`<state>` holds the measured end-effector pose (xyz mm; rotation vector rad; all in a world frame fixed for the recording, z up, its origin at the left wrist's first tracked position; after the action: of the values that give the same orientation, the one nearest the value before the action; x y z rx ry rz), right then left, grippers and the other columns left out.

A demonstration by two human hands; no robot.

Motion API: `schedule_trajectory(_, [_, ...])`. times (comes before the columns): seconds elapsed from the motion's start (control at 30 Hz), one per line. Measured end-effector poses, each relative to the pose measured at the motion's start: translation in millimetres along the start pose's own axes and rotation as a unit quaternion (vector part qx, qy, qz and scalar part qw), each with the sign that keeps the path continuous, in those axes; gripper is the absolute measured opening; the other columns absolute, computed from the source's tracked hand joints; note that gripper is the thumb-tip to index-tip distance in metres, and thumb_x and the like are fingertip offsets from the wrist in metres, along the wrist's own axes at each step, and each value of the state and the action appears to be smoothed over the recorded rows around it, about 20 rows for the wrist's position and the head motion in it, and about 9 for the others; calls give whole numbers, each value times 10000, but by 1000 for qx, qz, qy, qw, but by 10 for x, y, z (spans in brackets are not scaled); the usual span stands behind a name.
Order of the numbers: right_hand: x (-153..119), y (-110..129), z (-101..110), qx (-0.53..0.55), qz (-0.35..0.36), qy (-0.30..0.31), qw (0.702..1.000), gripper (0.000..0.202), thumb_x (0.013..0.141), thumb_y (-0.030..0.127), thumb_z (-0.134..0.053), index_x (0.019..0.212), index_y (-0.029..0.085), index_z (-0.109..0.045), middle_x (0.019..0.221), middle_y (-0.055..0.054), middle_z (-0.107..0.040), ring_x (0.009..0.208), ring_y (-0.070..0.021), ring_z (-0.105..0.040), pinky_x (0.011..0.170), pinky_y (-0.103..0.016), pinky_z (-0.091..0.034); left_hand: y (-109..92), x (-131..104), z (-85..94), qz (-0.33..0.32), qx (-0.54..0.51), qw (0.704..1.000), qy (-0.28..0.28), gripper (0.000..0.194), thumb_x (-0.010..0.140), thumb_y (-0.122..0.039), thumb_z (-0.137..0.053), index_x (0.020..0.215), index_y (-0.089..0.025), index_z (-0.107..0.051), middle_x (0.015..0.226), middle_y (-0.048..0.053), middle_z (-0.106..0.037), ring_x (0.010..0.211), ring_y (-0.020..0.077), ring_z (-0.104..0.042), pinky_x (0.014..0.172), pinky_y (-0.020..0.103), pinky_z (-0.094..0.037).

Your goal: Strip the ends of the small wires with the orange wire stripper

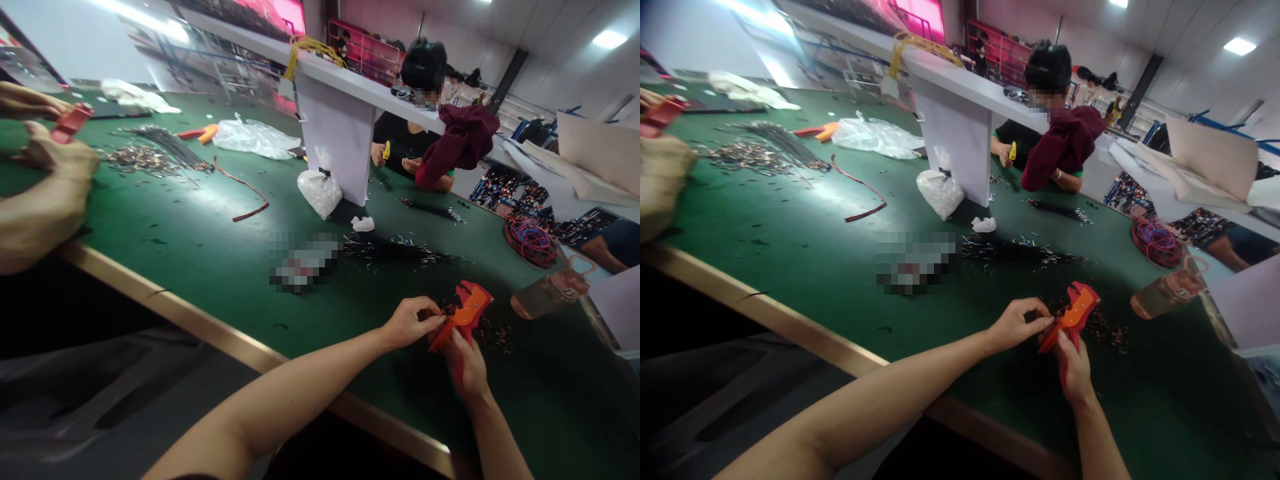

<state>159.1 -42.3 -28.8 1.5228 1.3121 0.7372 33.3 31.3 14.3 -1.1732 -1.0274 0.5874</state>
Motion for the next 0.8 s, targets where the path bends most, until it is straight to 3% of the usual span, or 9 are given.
schedule_trajectory(0.23, [-1,54,23,-19,25,-8,999,288,737,409,-757,933,198,-739,875,-67,-758,793,-235,-704,791,-397,-551,-84,51,48,-76,134,988,24,130,795,-274,-631,712,-189,-686,705,43,-691,651,154,-611,653,255,-440])
schedule_trajectory(0.4, [-14,74,8,-26,38,-4,999,254,764,392,-726,932,201,-726,858,-62,-741,761,-223,-689,744,-377,-550,-113,61,86,-87,155,984,7,138,798,-281,-639,692,-206,-685,684,34,-699,635,154,-607,667,269,-434])
schedule_trajectory(0.57, [-24,48,-25,-36,25,14,999,253,774,382,-720,947,199,-704,860,-47,-722,754,-212,-682,703,-349,-551,-46,79,177,-21,77,996,-46,151,794,-311,-639,724,-191,-700,684,40,-697,627,150,-595,616,256,-433])
schedule_trajectory(0.8, [-53,104,-77,-44,30,24,998,305,781,396,-712,1023,213,-677,954,-55,-731,845,-242,-704,811,-415,-540,4,73,295,59,-75,986,-134,184,703,-359,-742,691,-180,-700,665,27,-693,630,147,-589,626,263,-455])
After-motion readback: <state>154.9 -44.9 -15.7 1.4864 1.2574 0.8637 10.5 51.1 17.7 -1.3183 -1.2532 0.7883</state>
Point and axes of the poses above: each hand's wrist, its own x-axis towards the middle knuckle, its own z-axis out of the back of the hand, y = z × x, the point moved 7 cm from there along x, towards the middle knuckle
